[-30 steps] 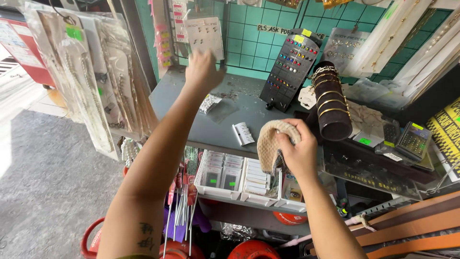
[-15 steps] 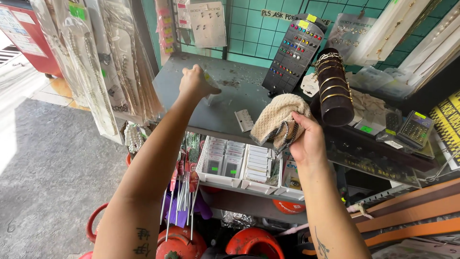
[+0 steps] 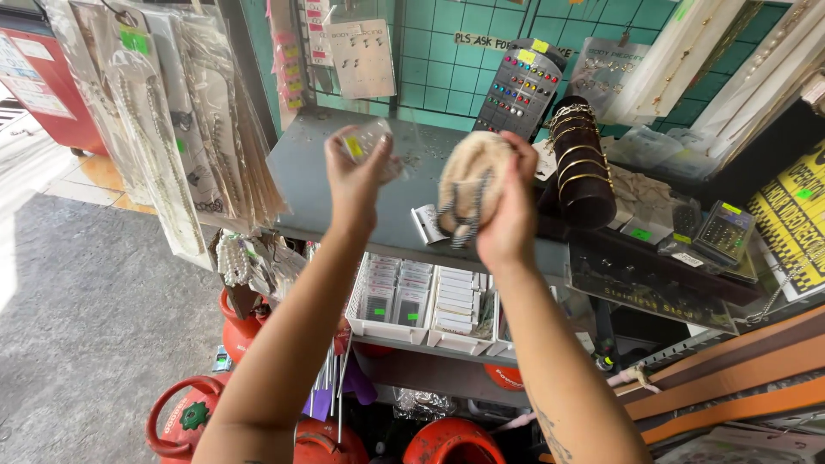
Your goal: Clean and organize various jewelry items and accessories on a store counter.
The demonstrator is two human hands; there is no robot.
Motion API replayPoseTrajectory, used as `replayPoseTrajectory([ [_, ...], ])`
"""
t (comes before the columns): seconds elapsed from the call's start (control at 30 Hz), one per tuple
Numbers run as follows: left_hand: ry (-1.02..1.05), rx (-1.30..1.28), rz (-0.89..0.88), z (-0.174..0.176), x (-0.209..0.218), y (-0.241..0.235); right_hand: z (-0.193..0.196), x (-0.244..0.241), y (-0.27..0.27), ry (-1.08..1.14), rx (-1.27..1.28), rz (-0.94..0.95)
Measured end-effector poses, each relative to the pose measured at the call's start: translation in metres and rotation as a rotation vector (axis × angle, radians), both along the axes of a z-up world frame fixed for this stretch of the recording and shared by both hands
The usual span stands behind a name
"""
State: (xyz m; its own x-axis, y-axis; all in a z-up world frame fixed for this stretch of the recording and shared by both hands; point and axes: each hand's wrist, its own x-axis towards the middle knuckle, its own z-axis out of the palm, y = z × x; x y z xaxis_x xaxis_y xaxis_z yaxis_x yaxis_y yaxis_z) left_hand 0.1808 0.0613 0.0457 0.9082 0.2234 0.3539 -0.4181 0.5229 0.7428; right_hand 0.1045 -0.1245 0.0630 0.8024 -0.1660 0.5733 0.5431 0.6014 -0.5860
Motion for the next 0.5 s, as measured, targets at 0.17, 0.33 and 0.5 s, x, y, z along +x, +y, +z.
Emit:
replayPoseTrajectory([
  [0.17,-0.207,0.009,-0.033,-0.021,-0.034,-0.04,0.02,-0.014,0.049,-0.414,-0.99,-0.852],
  [0.33,-0.21,-0.055,-0.105,-0.011,-0.059,-0.033,0.029,-0.004,0.037,-0.481,-1.056,-0.875],
  [0.5,-0.271,-0.045,-0.276,0.007,-0.081,-0.019,0.012,0.02,-0.008,0.037,-0.621,-0.366],
])
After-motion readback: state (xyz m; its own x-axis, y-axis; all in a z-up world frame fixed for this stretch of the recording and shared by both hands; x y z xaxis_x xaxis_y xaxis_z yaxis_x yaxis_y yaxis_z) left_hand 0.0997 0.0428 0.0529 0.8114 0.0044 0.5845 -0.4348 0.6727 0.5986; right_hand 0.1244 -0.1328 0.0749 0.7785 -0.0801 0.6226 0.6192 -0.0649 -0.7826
